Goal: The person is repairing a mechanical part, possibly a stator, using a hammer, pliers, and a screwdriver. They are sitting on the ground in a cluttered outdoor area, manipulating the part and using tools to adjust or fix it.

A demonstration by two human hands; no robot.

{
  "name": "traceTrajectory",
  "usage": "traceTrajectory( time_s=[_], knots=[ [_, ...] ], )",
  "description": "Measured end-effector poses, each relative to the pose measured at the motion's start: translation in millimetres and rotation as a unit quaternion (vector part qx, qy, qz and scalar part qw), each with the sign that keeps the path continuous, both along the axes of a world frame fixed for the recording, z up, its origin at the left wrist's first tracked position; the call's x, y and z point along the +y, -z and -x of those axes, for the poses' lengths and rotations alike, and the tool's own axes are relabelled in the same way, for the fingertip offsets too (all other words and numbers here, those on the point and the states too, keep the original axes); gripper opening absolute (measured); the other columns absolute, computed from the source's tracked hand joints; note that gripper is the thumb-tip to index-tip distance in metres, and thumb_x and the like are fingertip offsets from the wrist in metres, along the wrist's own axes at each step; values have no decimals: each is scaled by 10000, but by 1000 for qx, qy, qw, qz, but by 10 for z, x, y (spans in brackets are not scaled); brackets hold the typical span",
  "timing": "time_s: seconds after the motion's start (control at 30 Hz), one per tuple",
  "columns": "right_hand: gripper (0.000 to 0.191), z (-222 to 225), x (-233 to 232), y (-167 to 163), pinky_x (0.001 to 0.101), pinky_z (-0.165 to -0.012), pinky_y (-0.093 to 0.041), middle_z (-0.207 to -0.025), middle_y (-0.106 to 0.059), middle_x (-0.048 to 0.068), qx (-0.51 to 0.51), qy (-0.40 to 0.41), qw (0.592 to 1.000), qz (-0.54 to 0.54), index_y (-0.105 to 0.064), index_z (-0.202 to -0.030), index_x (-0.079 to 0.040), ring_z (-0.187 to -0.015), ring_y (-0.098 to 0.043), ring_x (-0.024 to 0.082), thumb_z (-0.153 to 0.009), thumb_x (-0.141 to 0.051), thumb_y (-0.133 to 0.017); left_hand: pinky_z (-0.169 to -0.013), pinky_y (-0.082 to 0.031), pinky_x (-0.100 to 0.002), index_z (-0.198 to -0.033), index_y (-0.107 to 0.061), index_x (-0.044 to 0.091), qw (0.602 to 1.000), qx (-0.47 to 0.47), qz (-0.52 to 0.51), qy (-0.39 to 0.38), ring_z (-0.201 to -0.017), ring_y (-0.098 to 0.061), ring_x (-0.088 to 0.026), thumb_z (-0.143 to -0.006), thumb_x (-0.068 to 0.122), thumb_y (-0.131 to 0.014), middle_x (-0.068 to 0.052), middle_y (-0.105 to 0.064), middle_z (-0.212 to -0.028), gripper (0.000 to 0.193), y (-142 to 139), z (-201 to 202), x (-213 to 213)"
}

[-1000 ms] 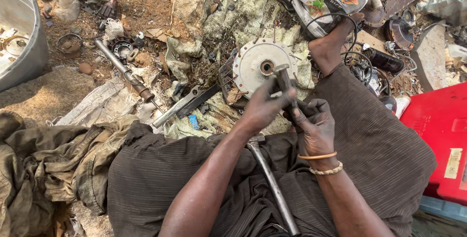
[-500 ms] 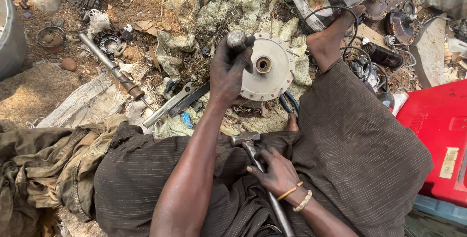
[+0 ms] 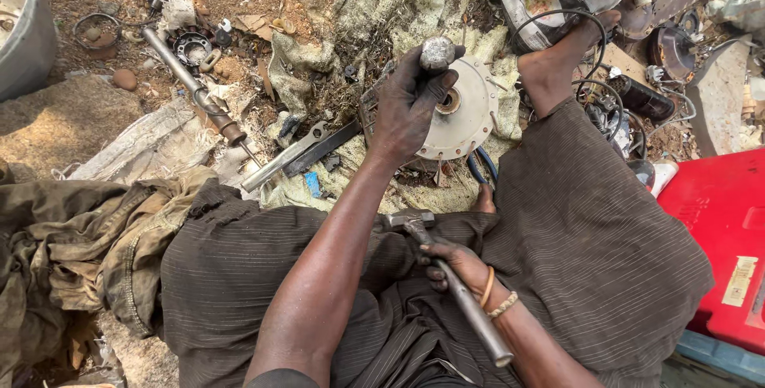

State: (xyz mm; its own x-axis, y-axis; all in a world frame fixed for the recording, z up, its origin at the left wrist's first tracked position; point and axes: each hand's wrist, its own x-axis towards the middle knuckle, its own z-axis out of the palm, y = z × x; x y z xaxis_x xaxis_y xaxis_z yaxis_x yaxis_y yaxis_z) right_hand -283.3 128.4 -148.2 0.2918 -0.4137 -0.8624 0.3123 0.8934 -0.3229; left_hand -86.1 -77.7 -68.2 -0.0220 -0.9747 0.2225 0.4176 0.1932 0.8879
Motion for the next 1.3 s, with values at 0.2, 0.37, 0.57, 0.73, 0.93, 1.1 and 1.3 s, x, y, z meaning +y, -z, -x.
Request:
traceTrajectory(
  time_s=[0.2,0.37,0.57,0.73,0.93,1.1,1.3],
  knots=[
    [751,111,179,-892,265,-368,-455,-756,-550,73,181,-80,976,93,-354,-1574,-100,-447,-536,117,-897,-119,-677,-1089,-562,-374,-1414,-606,113,999,-41,4,14,-1249,-679,-190,-1017,195,-679,-83,-724,-1353,411,41,29,-13],
    [752,68,102,-1952,292,-334,-451,-768,-653,81,381,-66,882,269,-471,-1510,-69,-416,-540,130,-797,-40,-707,-974,-595,-353,-1453,-545,108,979,-198,-16,39,-1105,-740,-184,-959,222,-695,-83,-764,-1212,528,-16,44,-93],
    [716,237,-240,-2888,289,-506,-513,-1010,-690,102,486,44,601,633,-437,-1539,-17,-642,-618,128,-872,-71,-694,-967,-597,-338,-1449,-555,100,975,-212,40,54,-1107,-755,-179,-976,194,-673,-81,-776,-1190,497,-112,28,-151],
    [706,-64,-851,-2970,313,-635,-524,-1054,-677,121,497,-5,481,722,-416,-1549,22,-773,-641,144,-916,-106,-703,-926,-595,-358,-1389,-616,83,966,-244,72,47,-1054,-763,-202,-939,176,-729,-94,-789,-1142,473,-135,31,-123],
    [687,-291,-1170,-2784,297,-662,-520,-1040,-659,120,546,-243,567,567,-424,-1547,4,-809,-621,125,-942,-148,-713,-874,-621,-356,-1354,-653,76,971,-225,73,41,-1019,-771,-202,-904,159,-786,-104,-771,-1159,477,-108,-30,-106],
    [549,238,-868,-3115,296,-528,-482,-816,-602,111,533,-58,606,588,-473,-1480,-2,-625,-582,142,-994,-140,-688,-917,-619,-317,-1371,-647,96,983,-168,46,65,-1049,-768,-157,-925,145,-732,-73,-794,-1139,456,-45,-30,-99],
    [408,-254,-1182,-3158,287,-521,-459,-766,-558,39,487,-37,497,717,-520,-1305,-27,-619,-521,114,-954,-88,-719,-890,-618,-335,-1364,-651,124,980,-182,30,70,-1012,-771,-158,-919,183,-740,-65,-805,-1121,457,-43,-25,-122]
  ],
)
